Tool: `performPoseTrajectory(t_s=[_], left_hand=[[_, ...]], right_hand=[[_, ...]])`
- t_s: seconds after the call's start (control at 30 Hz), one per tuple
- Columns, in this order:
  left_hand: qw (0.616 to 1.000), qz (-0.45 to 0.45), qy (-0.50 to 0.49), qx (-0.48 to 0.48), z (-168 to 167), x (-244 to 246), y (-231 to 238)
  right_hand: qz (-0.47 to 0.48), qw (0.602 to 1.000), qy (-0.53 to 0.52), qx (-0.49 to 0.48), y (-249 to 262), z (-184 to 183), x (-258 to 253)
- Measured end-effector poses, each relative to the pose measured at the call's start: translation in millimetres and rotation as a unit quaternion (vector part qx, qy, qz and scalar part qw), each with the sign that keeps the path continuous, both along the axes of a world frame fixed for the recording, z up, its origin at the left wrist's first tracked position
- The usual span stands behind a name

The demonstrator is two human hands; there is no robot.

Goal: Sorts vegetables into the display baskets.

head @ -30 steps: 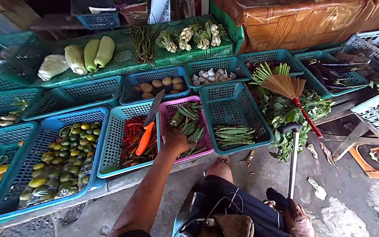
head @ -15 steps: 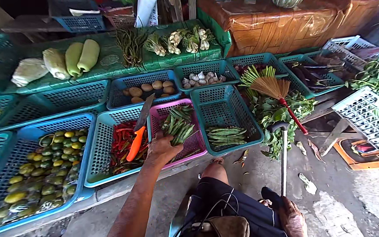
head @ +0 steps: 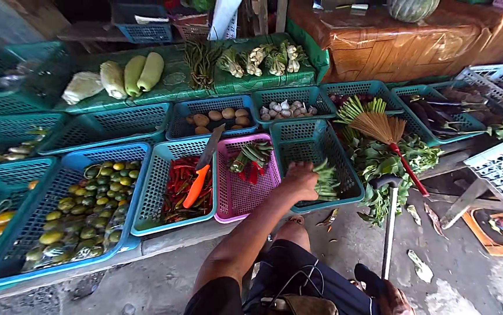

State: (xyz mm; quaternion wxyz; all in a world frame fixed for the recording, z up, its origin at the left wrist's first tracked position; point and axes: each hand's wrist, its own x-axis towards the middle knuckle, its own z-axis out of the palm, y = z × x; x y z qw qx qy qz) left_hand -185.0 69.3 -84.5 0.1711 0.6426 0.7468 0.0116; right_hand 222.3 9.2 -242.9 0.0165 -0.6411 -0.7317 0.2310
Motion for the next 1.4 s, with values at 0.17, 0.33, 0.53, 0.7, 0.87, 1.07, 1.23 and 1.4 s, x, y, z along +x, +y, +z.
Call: performPoseTrajectory(t_s=[0.17, 0.33, 0.53, 0.7, 0.87, 1.07, 1.23, 1.4], left_hand=[[0.994, -0.048, -0.101, 0.010, -13, -4, 1], [0.951, 0.166, -0.086, 0.245, -13, -69, -26], [0.940, 0.332, -0.006, 0.085, -38, -155, -49], [0.937, 0.333, -0.042, 0.100, -55, -174, -55], [0.886, 0.384, -0.125, 0.226, -50, -182, -73], [0.815, 0.373, -0.257, 0.362, -4, -165, -76], [0.847, 0.323, -0.308, 0.289, 29, -123, -19], [0.899, 0.285, -0.259, 0.210, 12, -102, 49]], right_hand=[[-0.006, 1.000, -0.010, -0.013, 2, 1, 1], [-0.007, 1.000, -0.013, -0.027, 5, -1, -2], [-0.001, 1.000, -0.014, -0.018, 5, 1, -6], [-0.005, 1.000, -0.015, -0.017, 5, -2, -5], [-0.004, 1.000, -0.004, -0.009, 4, -2, -4], [0.000, 1.000, -0.014, -0.023, 6, 2, -9], [-0.004, 1.000, -0.011, -0.020, 8, -2, -8], [-0.019, 1.000, -0.006, -0.009, 4, -2, -4]])
